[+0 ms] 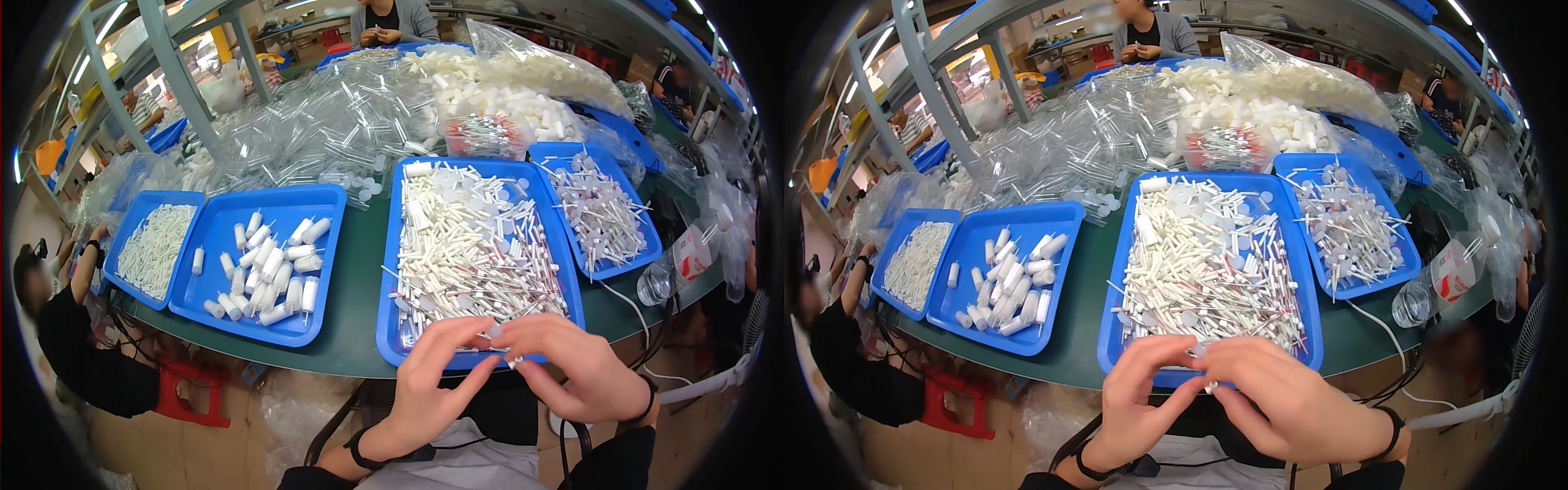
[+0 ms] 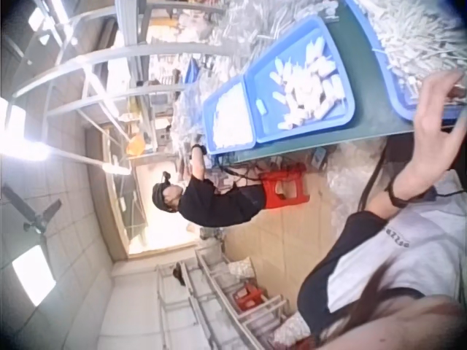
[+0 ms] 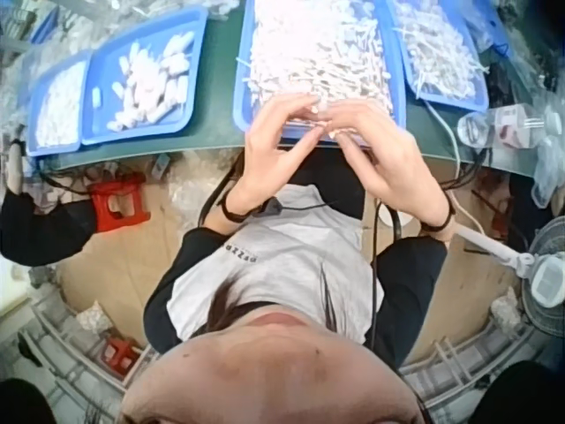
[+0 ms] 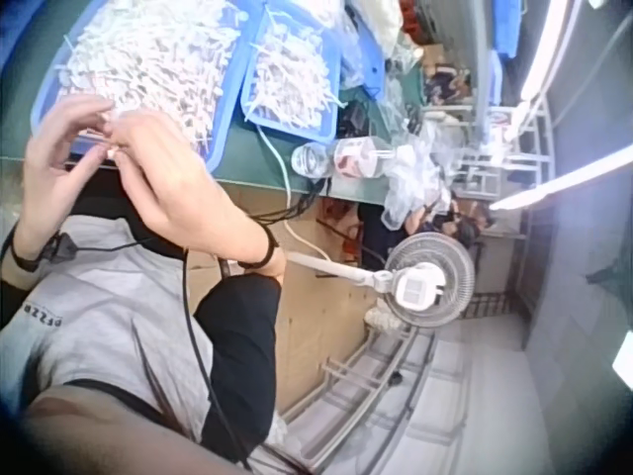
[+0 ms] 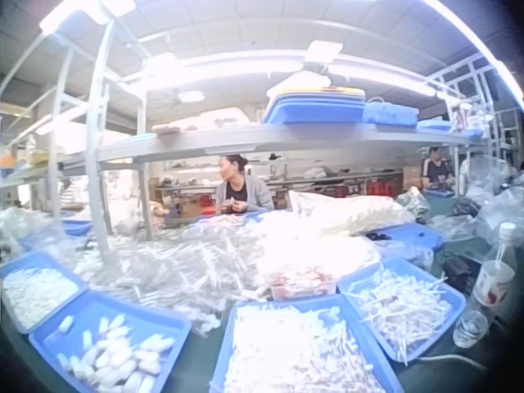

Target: Assembling and connecting plastic tubing and components at a manufacturing workbench.

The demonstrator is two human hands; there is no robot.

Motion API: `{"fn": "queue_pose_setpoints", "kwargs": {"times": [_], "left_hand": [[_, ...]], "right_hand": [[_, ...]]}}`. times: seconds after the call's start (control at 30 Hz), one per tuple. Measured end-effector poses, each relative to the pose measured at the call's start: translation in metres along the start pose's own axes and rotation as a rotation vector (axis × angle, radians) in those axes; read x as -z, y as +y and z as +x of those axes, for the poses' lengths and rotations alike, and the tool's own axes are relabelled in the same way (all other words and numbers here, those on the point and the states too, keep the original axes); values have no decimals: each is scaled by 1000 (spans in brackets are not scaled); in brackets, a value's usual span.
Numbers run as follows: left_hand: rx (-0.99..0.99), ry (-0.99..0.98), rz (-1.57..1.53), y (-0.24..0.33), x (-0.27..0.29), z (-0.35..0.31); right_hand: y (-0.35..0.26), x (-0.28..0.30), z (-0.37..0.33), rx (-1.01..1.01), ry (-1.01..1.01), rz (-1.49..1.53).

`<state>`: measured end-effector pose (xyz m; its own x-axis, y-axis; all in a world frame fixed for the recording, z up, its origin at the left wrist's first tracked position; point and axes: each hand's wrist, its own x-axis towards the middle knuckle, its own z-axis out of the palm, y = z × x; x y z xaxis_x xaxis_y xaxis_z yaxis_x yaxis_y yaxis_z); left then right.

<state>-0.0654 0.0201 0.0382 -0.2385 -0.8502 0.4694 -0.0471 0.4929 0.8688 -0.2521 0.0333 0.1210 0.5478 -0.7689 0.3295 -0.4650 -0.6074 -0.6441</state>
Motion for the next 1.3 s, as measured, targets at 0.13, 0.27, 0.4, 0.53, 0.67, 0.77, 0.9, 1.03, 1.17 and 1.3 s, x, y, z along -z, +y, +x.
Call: {"fn": "queue_pose_setpoints", "kwargs": {"times": [0.13,0.27,0.4,0.53,0.67,0.77,0.9,1.03,1.17,1.3], "left_hand": [[-24,23,-54,-2,0,-7],[-32,-16,-33,-1,0,-10],[69,-56,-142,0,-4,-12],[253,-54,-527,-3,-10,-12],[342,-139,-812,-6,-6,-12],[330,-183,-907,-5,-8,-12],[327,-251,-956,-4,-9,-14],[350,-253,-942,-4,-11,-15],[374,-261,-953,-4,-11,-15],[378,-277,-997,-5,-10,-15]], "right_hand": [[-8,-12,-12,-18,35,23],[-11,-18,-25,-40,121,44],[-1,-13,-40,-7,173,28],[7,-19,-52,-69,251,31],[13,-24,-60,-95,343,-65],[15,-24,-64,-87,346,-125],[20,-29,-67,-47,398,-179],[21,-31,-69,-1,433,-164],[21,-32,-68,8,425,-164],[22,-32,-69,-10,392,-170]]}}
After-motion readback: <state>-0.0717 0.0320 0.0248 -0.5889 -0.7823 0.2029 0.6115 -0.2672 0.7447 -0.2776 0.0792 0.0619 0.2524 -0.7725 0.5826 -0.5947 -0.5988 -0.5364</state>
